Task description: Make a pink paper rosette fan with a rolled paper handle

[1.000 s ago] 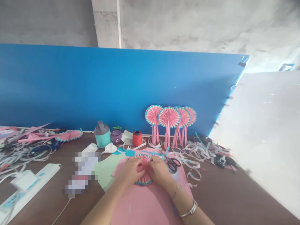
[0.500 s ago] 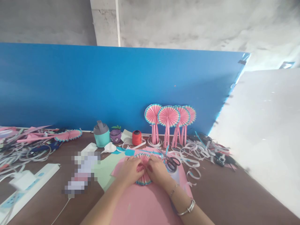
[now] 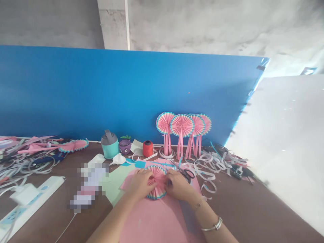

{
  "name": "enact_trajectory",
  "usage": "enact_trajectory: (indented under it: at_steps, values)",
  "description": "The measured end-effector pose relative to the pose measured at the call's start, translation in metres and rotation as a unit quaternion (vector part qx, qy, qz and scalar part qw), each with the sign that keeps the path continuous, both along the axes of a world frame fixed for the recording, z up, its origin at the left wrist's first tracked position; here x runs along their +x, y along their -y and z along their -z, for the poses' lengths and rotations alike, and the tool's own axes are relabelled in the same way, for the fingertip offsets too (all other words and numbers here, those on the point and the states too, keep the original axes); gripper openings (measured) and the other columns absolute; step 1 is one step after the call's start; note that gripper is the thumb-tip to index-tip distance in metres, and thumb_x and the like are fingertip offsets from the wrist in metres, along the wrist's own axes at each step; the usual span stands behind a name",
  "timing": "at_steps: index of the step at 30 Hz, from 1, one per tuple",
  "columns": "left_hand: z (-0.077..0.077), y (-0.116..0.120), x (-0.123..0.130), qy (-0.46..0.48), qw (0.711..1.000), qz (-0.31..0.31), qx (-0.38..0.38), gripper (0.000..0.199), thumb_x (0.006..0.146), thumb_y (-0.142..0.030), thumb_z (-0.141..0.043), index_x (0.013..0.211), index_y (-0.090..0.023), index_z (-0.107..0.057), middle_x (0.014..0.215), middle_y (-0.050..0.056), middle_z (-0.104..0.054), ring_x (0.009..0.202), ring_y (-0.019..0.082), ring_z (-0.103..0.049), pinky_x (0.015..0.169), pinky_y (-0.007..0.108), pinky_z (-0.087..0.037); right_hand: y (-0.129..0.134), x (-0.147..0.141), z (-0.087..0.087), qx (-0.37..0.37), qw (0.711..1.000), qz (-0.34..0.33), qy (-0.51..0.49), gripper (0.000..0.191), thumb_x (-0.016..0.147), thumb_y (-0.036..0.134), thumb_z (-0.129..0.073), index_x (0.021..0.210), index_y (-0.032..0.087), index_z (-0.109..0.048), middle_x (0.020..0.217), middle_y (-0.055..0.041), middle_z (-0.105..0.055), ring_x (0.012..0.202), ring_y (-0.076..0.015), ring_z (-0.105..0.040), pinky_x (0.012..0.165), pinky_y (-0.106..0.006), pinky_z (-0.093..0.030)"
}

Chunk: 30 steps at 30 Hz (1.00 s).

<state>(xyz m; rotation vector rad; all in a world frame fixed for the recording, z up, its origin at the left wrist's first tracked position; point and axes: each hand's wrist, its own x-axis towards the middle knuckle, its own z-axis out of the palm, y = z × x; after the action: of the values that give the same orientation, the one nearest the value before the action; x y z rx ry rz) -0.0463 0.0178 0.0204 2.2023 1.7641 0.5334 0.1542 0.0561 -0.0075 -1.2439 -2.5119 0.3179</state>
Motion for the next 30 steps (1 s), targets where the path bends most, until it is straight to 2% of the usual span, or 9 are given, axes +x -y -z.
enact_trajectory:
  at_steps: [6,10,14,18,23,25,27,30]
  values:
    - [0.002,-0.001,-0.001,0.009,1.0,0.012,0.002,0.014,0.079,-0.032,-0.059,0.089,-0.023,-0.065,0.097,0.002,-0.071,0.099,0.023,-0.059,0.09,0.035,-0.036,0.005,0.003,-0.007,-0.025,0.999,-0.008,0.018,0.027,0.067,0.013,-0.056,0.092,0.015,-0.065,0.099,-0.0093,-0.06,0.093,-0.0226,-0.056,0.082,-0.032,-0.04]
    - [0.005,-0.002,-0.003,0.001,1.0,0.008,0.006,0.014,0.078,-0.032,-0.061,0.088,-0.023,-0.065,0.097,0.002,-0.07,0.099,0.023,-0.059,0.089,0.035,-0.037,0.003,0.004,-0.007,-0.007,1.0,-0.001,0.021,0.025,0.067,0.009,-0.052,0.087,0.017,-0.065,0.093,-0.0073,-0.063,0.09,-0.0216,-0.057,0.081,-0.032,-0.039]
    - [0.007,-0.003,-0.006,-0.001,1.0,-0.006,0.019,0.015,0.078,-0.031,-0.06,0.091,-0.024,-0.064,0.098,0.002,-0.069,0.099,0.022,-0.06,0.088,0.034,-0.038,-0.003,0.009,-0.007,0.004,0.997,0.065,0.044,0.023,0.066,0.006,-0.049,0.079,0.018,-0.064,0.087,-0.0058,-0.067,0.085,-0.02,-0.059,0.076,-0.028,-0.038]
    - [0.011,-0.006,-0.01,-0.017,0.999,-0.042,0.024,0.014,0.079,-0.028,-0.057,0.091,-0.022,-0.063,0.098,0.004,-0.069,0.1,0.023,-0.06,0.091,0.036,-0.037,-0.008,0.017,-0.006,0.001,0.987,0.138,0.08,0.016,0.07,0.011,-0.051,0.074,0.02,-0.064,0.076,-0.0052,-0.068,0.075,-0.0202,-0.061,0.066,-0.027,-0.035]
    - [0.019,-0.011,-0.013,-0.029,0.996,-0.075,0.03,0.014,0.079,-0.02,-0.052,0.089,-0.021,-0.061,0.096,0.005,-0.068,0.099,0.023,-0.059,0.089,0.036,-0.036,-0.013,0.021,-0.001,0.005,0.975,0.207,0.084,0.018,0.077,0.014,-0.049,0.072,0.019,-0.065,0.076,-0.0085,-0.07,0.072,-0.0216,-0.063,0.06,-0.027,-0.033]
    - [0.021,-0.011,-0.013,-0.037,0.996,-0.072,0.03,0.015,0.079,-0.017,-0.05,0.089,-0.021,-0.06,0.097,0.005,-0.068,0.098,0.022,-0.059,0.088,0.036,-0.036,-0.015,0.022,0.0,0.01,0.973,0.223,0.064,0.017,0.079,0.015,-0.049,0.075,0.02,-0.066,0.074,-0.0067,-0.07,0.071,-0.0205,-0.063,0.06,-0.027,-0.033]
    - [0.022,-0.011,-0.013,-0.043,0.996,-0.069,0.028,0.016,0.078,-0.016,-0.049,0.089,-0.021,-0.06,0.098,0.004,-0.068,0.098,0.022,-0.059,0.088,0.035,-0.036,-0.019,0.026,0.0,0.04,0.968,0.247,-0.003,0.019,0.081,0.017,-0.047,0.083,0.02,-0.066,0.079,-0.0056,-0.07,0.072,-0.0194,-0.062,0.062,-0.026,-0.036]
    - [0.02,-0.01,-0.012,-0.039,0.996,-0.076,0.025,0.019,0.079,-0.015,-0.049,0.091,-0.023,-0.061,0.099,0.003,-0.068,0.1,0.021,-0.059,0.089,0.033,-0.035,-0.027,0.039,0.001,0.118,0.934,0.307,-0.138,0.026,0.084,0.019,-0.041,0.095,0.018,-0.065,0.097,-0.0084,-0.068,0.081,-0.0203,-0.061,0.071,-0.028,-0.04]
